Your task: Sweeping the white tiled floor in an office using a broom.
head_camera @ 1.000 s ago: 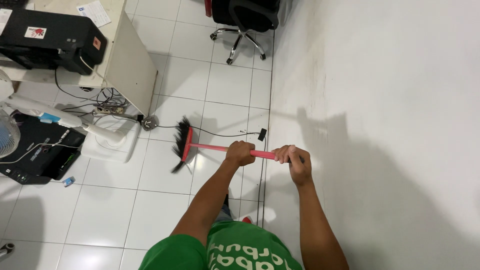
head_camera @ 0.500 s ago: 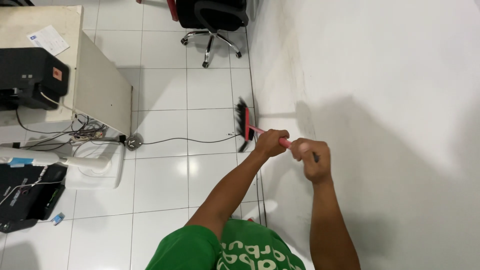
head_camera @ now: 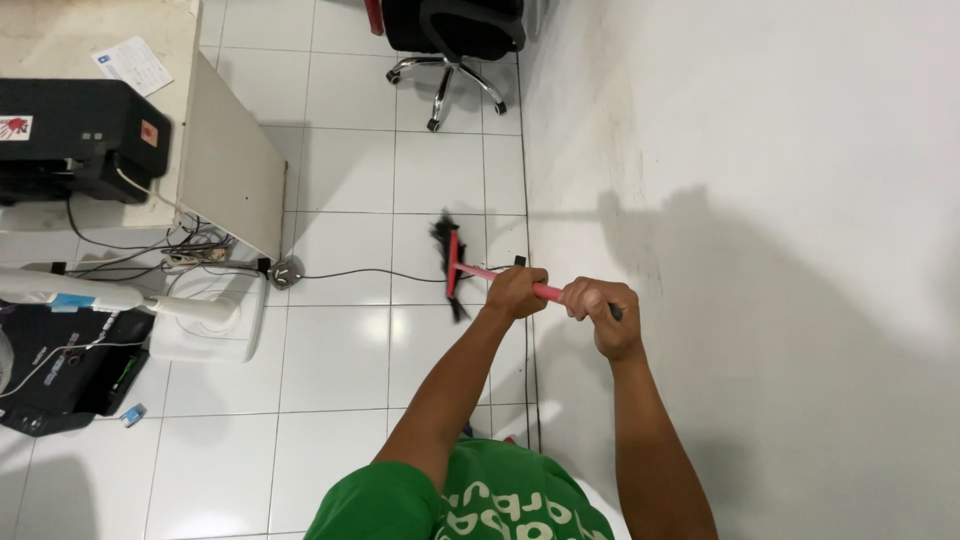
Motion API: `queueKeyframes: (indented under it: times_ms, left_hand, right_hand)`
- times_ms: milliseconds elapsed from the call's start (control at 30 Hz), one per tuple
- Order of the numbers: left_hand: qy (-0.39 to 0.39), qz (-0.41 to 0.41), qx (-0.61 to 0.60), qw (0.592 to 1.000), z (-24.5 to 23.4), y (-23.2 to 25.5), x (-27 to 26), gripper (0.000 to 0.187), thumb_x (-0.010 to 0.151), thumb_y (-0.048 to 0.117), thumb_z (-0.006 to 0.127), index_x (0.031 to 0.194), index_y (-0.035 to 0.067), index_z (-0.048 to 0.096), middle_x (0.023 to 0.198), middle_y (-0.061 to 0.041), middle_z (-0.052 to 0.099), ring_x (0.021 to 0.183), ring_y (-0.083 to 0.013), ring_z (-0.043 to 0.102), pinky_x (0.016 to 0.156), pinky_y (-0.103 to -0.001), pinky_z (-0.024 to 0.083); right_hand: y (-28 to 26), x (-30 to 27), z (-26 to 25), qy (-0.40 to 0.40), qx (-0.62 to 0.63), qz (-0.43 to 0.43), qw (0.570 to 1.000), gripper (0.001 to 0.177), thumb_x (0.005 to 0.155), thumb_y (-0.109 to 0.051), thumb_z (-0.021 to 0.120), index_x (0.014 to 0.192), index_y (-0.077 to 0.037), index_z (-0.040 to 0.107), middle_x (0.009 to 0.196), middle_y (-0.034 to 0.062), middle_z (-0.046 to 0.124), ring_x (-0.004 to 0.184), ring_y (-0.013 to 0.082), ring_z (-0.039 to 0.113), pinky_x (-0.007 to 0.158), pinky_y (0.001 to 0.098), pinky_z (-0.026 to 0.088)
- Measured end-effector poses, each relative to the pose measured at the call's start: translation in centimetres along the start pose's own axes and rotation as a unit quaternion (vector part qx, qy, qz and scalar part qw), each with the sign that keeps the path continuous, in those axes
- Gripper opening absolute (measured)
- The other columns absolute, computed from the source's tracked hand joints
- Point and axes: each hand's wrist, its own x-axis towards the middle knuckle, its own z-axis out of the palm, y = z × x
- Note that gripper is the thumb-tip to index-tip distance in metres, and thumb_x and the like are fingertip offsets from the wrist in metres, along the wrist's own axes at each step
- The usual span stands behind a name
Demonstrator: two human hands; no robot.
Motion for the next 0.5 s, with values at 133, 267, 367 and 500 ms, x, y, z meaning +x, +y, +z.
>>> queueKeyframes:
  times_ms: [133,267,367,500]
  left_hand:
    - [0.000,-0.022,0.004,1.000,-1.9,-3.7,-1.3,0.010,0.070,0.014,0.068,0.079,0.012,0.071,0.074,-0.011,0.071,0.074,-0.0348,0.067,0.069,-0.046,0.055]
    - [-0.015,-0.044,0.054,0.997,-2.5,-5.8,-1.3,0.010,0.077,0.015,0.064,0.082,0.012,0.071,0.074,-0.012,0.072,0.073,-0.0340,0.069,0.071,-0.046,0.055]
    - [-0.053,-0.041,0.088,0.994,-3.2,-4.7,-0.7,0.011,0.078,0.016,0.063,0.083,0.013,0.072,0.075,-0.011,0.072,0.072,-0.0333,0.069,0.071,-0.046,0.054]
    - [-0.071,0.000,0.072,0.995,-3.4,-1.3,2.1,0.017,0.076,0.015,0.065,0.090,0.014,0.073,0.075,-0.009,0.072,0.074,-0.0300,0.070,0.067,-0.046,0.055]
  right_hand:
    - [2.9,0.1,1.8,-0.004,0.074,-0.013,0.997,0.053,0.111,-0.033,0.048,0.069,-0.002,0.052,0.067,0.0074,0.053,0.066,0.0207,0.051,0.081,0.0403,0.053]
    - [3.7,-0.5,3.1,0.030,0.118,0.028,0.992,0.053,0.113,-0.030,0.045,0.069,-0.001,0.050,0.069,0.0101,0.051,0.071,0.0243,0.050,0.083,0.0456,0.050]
    - [2.9,-0.4,2.5,0.066,0.111,0.022,0.991,0.054,0.114,-0.028,0.041,0.068,-0.002,0.048,0.069,0.0110,0.051,0.072,0.0255,0.052,0.089,0.0484,0.052]
    - [0.8,0.8,-0.1,0.123,0.083,0.000,0.989,0.051,0.113,-0.025,0.039,0.067,-0.003,0.048,0.065,0.0111,0.050,0.067,0.0247,0.051,0.084,0.0483,0.054]
